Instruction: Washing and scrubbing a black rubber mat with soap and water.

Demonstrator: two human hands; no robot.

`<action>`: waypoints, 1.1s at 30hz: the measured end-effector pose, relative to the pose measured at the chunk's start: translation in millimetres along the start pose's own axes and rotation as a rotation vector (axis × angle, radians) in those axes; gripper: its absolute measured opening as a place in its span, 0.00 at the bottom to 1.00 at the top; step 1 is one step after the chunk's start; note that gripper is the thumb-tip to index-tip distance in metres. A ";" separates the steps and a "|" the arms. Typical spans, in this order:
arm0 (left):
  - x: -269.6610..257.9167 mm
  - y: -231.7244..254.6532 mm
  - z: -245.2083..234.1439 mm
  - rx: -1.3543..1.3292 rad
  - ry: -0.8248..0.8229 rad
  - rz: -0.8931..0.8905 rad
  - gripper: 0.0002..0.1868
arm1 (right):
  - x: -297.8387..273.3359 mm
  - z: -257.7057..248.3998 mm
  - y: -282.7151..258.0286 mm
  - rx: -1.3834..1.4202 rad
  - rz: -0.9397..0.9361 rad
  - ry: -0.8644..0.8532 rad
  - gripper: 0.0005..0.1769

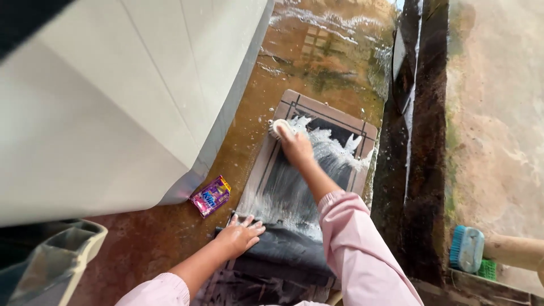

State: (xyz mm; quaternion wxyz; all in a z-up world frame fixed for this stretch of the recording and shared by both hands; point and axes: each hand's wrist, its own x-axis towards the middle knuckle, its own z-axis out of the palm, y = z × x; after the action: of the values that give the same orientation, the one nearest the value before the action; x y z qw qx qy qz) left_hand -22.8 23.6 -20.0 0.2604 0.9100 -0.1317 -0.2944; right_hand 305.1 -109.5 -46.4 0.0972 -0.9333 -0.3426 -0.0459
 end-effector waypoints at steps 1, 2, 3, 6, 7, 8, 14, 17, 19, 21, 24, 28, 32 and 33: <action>0.1 -1.3 0.8 0.002 0.007 -0.002 0.26 | -18.0 -22.6 -27.2 -0.001 -0.005 0.005 0.26; 1.2 -2.7 2.2 -0.002 -0.006 -0.010 0.25 | -38.5 -44.9 -52.6 0.013 -0.075 -0.204 0.24; 2.5 -4.5 3.5 -0.006 -0.019 -0.019 0.25 | -58.6 -66.5 -78.5 0.027 -0.143 -0.415 0.21; 1.8 -1.5 0.5 0.057 -0.047 -0.011 0.25 | -160.1 -37.0 -84.4 0.394 -0.537 -0.482 0.23; -0.9 -2.4 1.7 0.055 -0.052 -0.010 0.25 | -140.5 -33.2 -75.2 0.397 -0.534 -0.485 0.23; 1.1 -3.1 1.8 0.020 -0.047 -0.028 0.25 | -118.8 -29.9 -61.8 0.390 -0.291 -0.589 0.16; 3.1 -7.1 10.9 -0.014 0.003 -0.026 0.25 | -8.4 -24.5 -8.9 0.066 -0.049 -0.093 0.15; 0.8 -5.3 14.0 -0.022 -0.022 -0.032 0.25 | -52.7 -42.9 -50.4 0.071 -0.076 -0.079 0.19; 4.2 -5.4 -3.6 -0.011 -0.010 -0.042 0.25 | -93.0 -40.4 -66.7 0.001 -0.130 -0.304 0.21; -4.4 8.1 -18.8 0.002 -0.089 -0.076 0.25 | -154.4 -11.6 -61.0 0.133 -0.453 -0.259 0.29; 1.1 -3.3 0.6 0.002 -0.041 -0.049 0.26 | -129.5 -75.2 -31.2 0.132 -0.337 -0.414 0.21; 1.5 -0.7 -0.9 0.004 -0.049 -0.050 0.26 | -72.0 -41.2 80.4 -0.055 0.163 -0.257 0.14; 3.3 -2.5 0.9 0.021 -0.049 -0.046 0.26 | -110.8 -51.2 8.0 -0.003 0.145 -0.097 0.20; 4.5 -2.0 -1.4 0.005 -0.060 -0.074 0.26 | -129.1 -55.7 -28.4 0.003 -0.078 -0.190 0.20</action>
State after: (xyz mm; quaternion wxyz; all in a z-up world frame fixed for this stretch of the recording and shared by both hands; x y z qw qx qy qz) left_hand -18.1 24.0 -22.3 0.2432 0.9057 -0.1065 -0.3305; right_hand 187.4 -181.6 -7.4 0.0638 -0.9193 -0.3864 0.0396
